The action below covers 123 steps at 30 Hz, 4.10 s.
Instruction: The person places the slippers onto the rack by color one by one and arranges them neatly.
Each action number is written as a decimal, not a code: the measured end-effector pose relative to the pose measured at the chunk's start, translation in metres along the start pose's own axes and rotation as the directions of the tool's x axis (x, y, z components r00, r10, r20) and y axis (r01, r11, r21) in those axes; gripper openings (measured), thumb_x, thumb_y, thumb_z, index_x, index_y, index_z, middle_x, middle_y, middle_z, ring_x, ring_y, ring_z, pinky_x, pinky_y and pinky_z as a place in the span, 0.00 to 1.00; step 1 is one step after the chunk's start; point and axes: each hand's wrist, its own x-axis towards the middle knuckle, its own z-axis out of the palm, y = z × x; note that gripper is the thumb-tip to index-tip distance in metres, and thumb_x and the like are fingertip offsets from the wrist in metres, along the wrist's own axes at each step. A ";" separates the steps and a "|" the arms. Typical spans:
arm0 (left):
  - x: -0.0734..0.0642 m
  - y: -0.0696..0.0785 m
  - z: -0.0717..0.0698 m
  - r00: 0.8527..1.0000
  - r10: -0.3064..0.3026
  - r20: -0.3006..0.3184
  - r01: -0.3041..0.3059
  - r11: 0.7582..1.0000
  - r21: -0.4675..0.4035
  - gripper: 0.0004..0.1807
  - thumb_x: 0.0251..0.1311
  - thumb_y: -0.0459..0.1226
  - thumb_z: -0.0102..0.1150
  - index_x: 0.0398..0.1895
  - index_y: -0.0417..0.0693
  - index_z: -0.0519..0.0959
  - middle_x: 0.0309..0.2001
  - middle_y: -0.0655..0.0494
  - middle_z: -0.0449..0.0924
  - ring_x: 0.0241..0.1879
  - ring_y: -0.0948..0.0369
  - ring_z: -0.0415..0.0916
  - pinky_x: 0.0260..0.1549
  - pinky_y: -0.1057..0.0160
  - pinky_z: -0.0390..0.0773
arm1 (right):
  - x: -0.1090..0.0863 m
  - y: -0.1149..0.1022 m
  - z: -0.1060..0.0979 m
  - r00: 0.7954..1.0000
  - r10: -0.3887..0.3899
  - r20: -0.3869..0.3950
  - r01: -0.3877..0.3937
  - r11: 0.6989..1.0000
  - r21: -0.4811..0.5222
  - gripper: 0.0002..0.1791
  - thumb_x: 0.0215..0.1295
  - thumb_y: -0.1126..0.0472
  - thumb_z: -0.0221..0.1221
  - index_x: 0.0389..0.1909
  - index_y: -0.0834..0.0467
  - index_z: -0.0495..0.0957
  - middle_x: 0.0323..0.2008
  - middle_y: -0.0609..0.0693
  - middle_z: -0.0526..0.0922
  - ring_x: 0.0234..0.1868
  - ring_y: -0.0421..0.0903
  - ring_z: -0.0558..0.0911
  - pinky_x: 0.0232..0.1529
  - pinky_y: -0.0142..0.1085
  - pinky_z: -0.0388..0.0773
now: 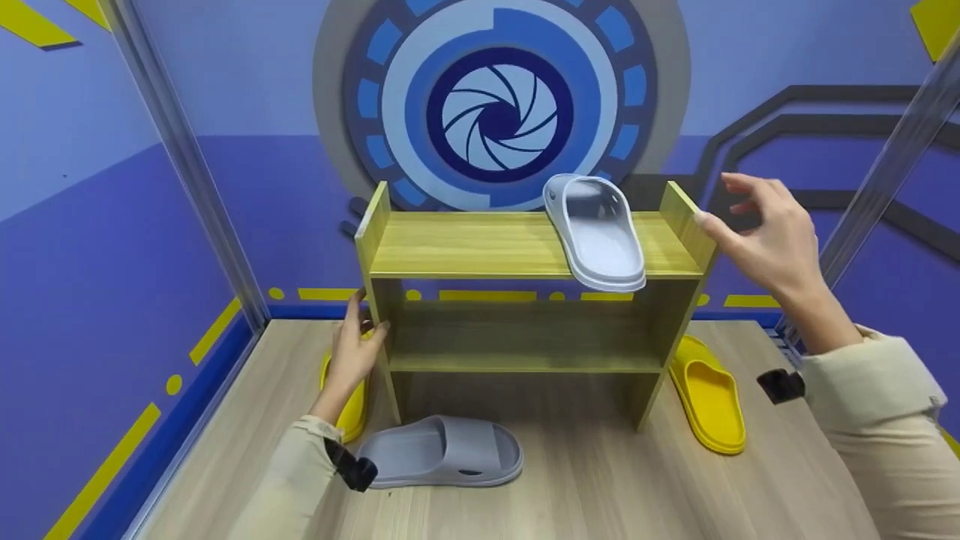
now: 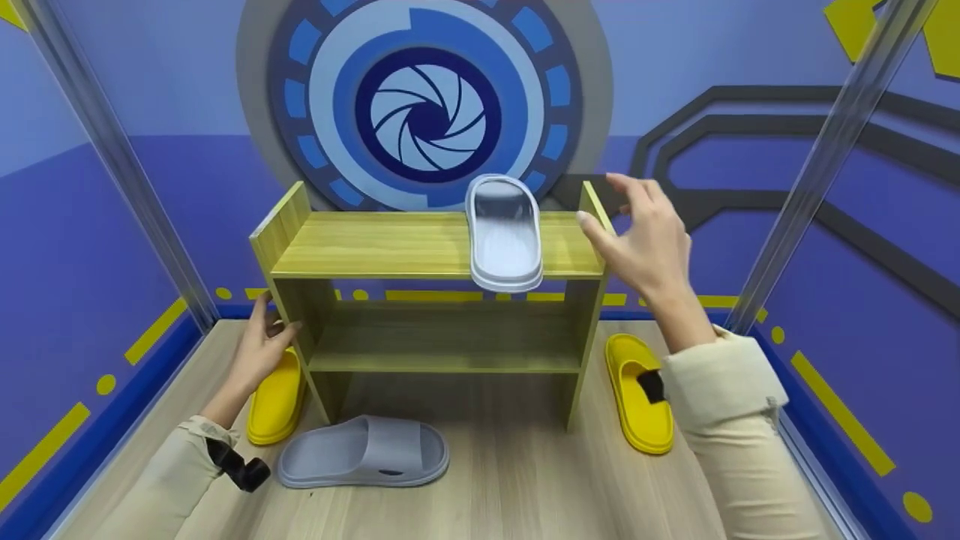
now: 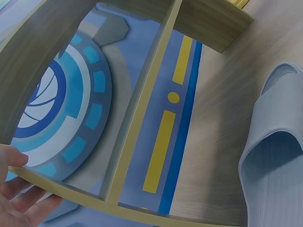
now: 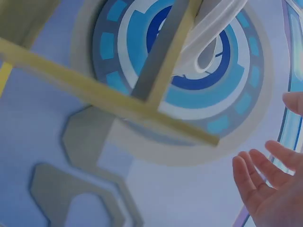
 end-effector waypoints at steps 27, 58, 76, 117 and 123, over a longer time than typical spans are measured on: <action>-0.009 -0.004 0.003 0.999 -0.032 0.012 0.032 0.999 -0.001 0.31 0.57 0.30 0.52 0.63 0.41 0.54 0.55 0.35 0.64 0.50 0.45 0.67 0.45 0.51 0.68 | -0.104 0.088 0.086 0.973 0.146 0.180 -0.195 0.936 0.294 0.21 0.57 0.63 0.57 0.50 0.68 0.69 0.41 0.63 0.76 0.36 0.56 0.78 0.32 0.23 0.72; -0.107 -0.097 0.033 0.745 -0.024 0.666 -0.304 0.877 0.371 0.54 0.32 0.58 0.67 0.62 0.42 0.56 0.59 0.41 0.57 0.58 0.43 0.54 0.52 0.43 0.54 | -0.107 0.089 0.088 0.974 0.174 0.147 -0.203 0.956 0.212 0.20 0.58 0.58 0.57 0.49 0.65 0.72 0.40 0.62 0.78 0.35 0.55 0.80 0.35 0.44 0.74; -0.113 -0.111 0.044 0.750 -0.193 0.633 -0.165 0.871 0.462 0.55 0.33 0.56 0.68 0.63 0.40 0.53 0.60 0.31 0.53 0.58 0.35 0.47 0.53 0.39 0.44 | -0.107 0.091 0.088 0.965 0.200 0.170 -0.233 0.952 0.199 0.21 0.58 0.56 0.57 0.50 0.63 0.71 0.40 0.60 0.78 0.35 0.54 0.80 0.36 0.46 0.74; -0.112 -0.095 0.043 0.767 -0.130 0.628 -0.278 0.815 0.508 0.57 0.26 0.62 0.66 0.58 0.33 0.60 0.57 0.32 0.60 0.56 0.35 0.54 0.51 0.38 0.49 | -0.108 0.092 0.089 0.967 0.198 0.158 -0.228 0.954 0.197 0.22 0.58 0.55 0.57 0.50 0.63 0.71 0.40 0.60 0.78 0.35 0.54 0.79 0.36 0.46 0.74; -0.103 -0.076 0.041 0.770 -0.080 0.633 -0.334 0.795 0.507 0.56 0.26 0.65 0.63 0.57 0.37 0.62 0.56 0.36 0.63 0.55 0.37 0.57 0.49 0.36 0.52 | -0.108 0.092 0.089 0.969 0.193 0.153 -0.222 0.954 0.203 0.22 0.58 0.56 0.57 0.50 0.63 0.71 0.40 0.59 0.78 0.35 0.54 0.79 0.35 0.45 0.74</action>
